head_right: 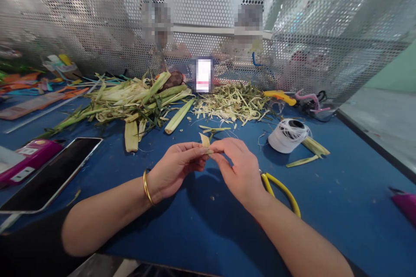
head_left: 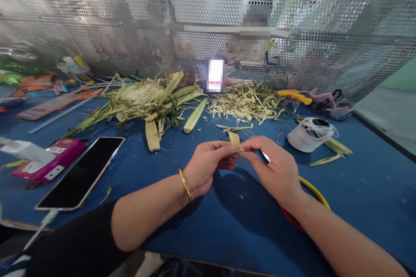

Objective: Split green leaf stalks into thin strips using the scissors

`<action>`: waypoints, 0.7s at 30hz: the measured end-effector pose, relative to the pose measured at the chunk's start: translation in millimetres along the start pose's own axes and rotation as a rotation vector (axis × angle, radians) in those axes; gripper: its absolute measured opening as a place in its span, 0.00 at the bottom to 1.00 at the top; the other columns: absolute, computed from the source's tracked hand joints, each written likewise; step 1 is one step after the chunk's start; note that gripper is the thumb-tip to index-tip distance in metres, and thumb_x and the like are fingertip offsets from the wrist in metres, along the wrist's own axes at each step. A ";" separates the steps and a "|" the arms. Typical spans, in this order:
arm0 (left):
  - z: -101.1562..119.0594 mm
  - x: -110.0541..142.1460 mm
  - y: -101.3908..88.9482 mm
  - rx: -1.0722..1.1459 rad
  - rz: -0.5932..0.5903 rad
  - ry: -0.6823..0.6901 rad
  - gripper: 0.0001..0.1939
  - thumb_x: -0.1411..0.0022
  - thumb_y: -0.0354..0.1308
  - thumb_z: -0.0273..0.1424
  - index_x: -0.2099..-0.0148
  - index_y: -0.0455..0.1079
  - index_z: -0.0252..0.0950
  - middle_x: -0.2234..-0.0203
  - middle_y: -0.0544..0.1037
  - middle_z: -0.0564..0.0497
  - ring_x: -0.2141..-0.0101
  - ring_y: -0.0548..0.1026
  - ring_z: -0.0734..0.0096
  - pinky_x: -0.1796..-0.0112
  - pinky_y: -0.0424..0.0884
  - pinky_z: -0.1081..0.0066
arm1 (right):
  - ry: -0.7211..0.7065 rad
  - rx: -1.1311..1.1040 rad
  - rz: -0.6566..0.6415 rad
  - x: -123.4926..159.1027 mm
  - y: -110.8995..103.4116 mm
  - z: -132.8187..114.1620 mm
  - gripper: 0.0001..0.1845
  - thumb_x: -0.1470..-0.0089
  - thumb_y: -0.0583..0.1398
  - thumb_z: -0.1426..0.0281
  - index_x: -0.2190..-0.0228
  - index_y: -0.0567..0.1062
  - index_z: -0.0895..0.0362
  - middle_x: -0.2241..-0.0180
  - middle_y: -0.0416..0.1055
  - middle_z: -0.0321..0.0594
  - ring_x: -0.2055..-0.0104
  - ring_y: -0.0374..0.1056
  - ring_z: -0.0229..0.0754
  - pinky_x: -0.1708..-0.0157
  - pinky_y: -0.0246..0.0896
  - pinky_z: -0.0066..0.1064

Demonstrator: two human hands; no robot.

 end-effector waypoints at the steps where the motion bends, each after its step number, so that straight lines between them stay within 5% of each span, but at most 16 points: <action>1: -0.2 0.2 0.0 0.013 -0.008 -0.015 0.09 0.55 0.67 0.31 0.74 0.72 0.31 0.79 0.73 0.53 0.78 0.68 0.80 0.75 0.66 0.77 | -0.030 0.020 -0.001 0.2 -0.4 -0.2 0.05 0.44 0.58 0.72 0.68 0.73 0.51 0.68 0.75 0.37 0.63 0.69 0.42 0.61 0.64 0.35; 12: 2.6 0.4 -0.7 -0.069 0.034 0.122 0.09 0.54 0.67 0.31 0.73 0.71 0.32 0.80 0.73 0.54 0.76 0.71 0.78 0.68 0.69 0.74 | 0.057 -0.066 0.000 -0.2 2.7 4.9 0.05 0.44 0.58 0.70 0.72 0.72 0.53 0.68 0.74 0.37 0.64 0.70 0.42 0.62 0.65 0.34; 21: 7.1 2.6 3.4 -0.185 0.012 0.190 0.04 0.51 0.64 0.28 0.70 0.77 0.33 0.78 0.77 0.52 0.76 0.73 0.77 0.69 0.70 0.75 | 0.267 -0.182 0.030 -1.0 -0.2 8.8 0.05 0.49 0.61 0.70 0.76 0.71 0.55 0.72 0.74 0.37 0.68 0.70 0.41 0.67 0.65 0.32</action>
Point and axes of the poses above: each hand's wrist, its own x-axis away from the middle knuckle, its own y-axis out of the palm, z = x × y, the point moved 4 cm from there along -x, towards the middle knuckle
